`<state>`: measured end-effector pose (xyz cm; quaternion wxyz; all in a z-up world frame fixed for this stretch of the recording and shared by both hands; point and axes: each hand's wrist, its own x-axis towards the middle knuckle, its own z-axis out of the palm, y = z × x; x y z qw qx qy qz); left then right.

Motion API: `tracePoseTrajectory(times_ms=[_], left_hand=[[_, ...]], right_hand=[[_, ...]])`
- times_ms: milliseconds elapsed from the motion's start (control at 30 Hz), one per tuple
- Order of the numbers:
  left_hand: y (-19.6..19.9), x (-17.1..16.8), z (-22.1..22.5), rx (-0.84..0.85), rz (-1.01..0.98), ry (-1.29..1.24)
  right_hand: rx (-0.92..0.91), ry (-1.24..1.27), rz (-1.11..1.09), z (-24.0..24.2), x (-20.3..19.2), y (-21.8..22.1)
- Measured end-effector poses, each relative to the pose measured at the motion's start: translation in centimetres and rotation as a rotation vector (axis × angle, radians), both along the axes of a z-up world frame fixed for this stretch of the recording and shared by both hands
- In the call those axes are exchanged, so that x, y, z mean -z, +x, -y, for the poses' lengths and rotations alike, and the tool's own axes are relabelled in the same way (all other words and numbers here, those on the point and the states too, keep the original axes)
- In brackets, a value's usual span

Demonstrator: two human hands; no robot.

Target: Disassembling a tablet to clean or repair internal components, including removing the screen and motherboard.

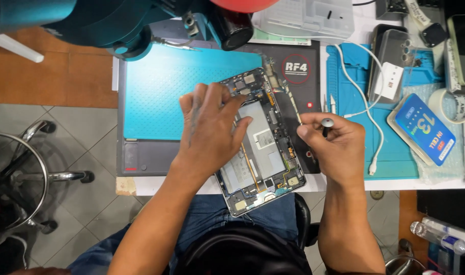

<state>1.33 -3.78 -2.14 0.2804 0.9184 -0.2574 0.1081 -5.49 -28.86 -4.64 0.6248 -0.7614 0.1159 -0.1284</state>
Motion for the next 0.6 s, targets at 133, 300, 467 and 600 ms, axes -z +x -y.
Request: tracePoseTrajectory(times_ms=[133,300,467,600], left_hand=[[0.3,0.7,-0.8,-0.006,0.124,-0.094],[0.4,0.8,-1.0,-0.007,0.168,-0.156],[0.4,0.8,-0.9,-0.006,0.158,-0.173],[0.4,0.7,-0.9,-0.007,0.156,-0.178]], right_hand=[[-0.288,0.769,-0.124,0.6,-1.8,-0.3],[-0.412,1.103,-0.154,1.9,1.1,-0.6],[-0.432,1.155,-0.166,1.7,1.2,-0.9],[-0.435,1.178,-0.161,1.9,1.7,-1.0]])
